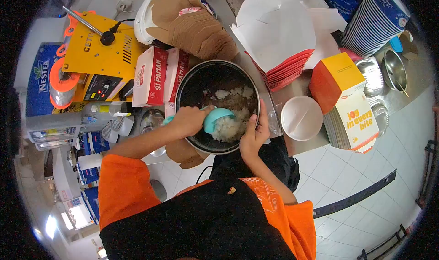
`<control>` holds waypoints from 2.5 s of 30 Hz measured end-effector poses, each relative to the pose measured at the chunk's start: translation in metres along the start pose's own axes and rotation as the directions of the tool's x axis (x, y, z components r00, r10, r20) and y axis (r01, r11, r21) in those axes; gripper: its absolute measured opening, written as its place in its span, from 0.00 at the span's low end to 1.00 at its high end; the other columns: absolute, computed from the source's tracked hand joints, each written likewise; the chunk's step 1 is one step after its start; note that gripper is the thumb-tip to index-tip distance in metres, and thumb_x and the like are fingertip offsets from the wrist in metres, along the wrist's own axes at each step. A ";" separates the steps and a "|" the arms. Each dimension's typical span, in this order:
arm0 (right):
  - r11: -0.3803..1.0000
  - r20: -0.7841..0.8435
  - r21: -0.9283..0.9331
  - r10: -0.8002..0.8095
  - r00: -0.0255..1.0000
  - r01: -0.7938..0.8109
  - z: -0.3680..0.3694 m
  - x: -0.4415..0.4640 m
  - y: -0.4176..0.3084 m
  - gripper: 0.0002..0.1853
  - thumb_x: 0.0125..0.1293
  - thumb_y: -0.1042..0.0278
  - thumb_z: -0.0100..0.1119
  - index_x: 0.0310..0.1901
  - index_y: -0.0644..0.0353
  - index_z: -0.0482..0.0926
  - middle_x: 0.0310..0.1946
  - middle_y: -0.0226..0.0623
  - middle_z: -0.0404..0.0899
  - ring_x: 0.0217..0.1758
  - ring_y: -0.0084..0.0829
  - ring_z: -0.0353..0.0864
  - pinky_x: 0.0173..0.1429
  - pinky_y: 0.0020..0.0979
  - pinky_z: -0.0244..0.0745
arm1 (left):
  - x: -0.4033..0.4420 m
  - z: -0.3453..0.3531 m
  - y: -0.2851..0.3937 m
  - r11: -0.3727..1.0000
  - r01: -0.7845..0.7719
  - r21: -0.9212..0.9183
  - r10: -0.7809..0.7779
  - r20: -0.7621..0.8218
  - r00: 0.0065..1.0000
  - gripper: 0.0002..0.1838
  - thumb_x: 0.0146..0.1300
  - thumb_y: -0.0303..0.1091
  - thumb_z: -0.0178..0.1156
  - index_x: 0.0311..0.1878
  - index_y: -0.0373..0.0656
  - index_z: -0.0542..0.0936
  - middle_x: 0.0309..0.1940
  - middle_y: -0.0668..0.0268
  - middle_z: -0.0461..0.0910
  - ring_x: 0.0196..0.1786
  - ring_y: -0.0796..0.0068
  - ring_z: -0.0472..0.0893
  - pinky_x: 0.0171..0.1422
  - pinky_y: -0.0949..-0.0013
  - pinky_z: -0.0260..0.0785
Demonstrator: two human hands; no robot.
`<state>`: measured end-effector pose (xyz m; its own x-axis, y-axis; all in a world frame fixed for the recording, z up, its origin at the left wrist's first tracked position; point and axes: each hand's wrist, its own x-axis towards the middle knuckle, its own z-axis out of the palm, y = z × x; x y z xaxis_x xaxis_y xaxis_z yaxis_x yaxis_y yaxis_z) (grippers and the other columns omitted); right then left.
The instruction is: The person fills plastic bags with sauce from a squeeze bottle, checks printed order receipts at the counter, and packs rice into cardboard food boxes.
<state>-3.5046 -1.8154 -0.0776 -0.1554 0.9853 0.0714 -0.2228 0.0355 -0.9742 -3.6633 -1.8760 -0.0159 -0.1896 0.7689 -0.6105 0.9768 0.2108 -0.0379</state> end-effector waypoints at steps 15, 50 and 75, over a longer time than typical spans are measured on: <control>0.992 0.097 0.123 0.023 0.995 -0.035 -0.005 0.003 0.010 0.21 0.67 0.65 0.38 0.57 0.71 0.61 0.55 0.43 0.65 0.55 0.27 0.65 0.59 0.26 0.57 | 0.022 0.045 -0.009 0.617 -0.232 -0.752 0.225 -0.115 0.968 0.23 0.47 0.25 0.50 0.51 0.36 0.70 0.40 0.50 0.76 0.41 0.58 0.77 0.48 0.63 0.66; 0.993 0.102 0.103 -0.068 0.992 0.058 -0.004 0.019 0.008 0.20 0.66 0.69 0.37 0.56 0.70 0.60 0.57 0.45 0.63 0.59 0.32 0.61 0.63 0.30 0.51 | -0.075 0.007 -0.039 0.088 0.132 -0.987 -0.034 0.129 0.991 0.20 0.47 0.24 0.51 0.48 0.37 0.70 0.25 0.70 0.71 0.19 0.84 0.65 0.21 0.80 0.56; 0.829 0.992 0.082 -0.119 0.030 0.553 0.071 -0.074 0.082 0.51 0.36 0.56 0.71 0.59 0.69 0.51 0.57 0.52 0.57 0.63 0.43 0.55 0.66 0.39 0.47 | -0.143 0.093 0.011 0.656 0.660 -0.368 -0.753 -0.388 0.532 0.31 0.50 0.26 0.49 0.60 0.63 0.62 0.34 0.57 0.69 0.25 0.60 0.76 0.28 0.61 0.71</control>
<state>-3.5793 -1.8975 -0.1481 -0.9334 -0.1405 0.3302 -0.3500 0.5602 -0.7508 -3.6158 -2.0397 -0.0030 -0.8747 0.4846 0.0105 0.4788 0.8672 -0.1367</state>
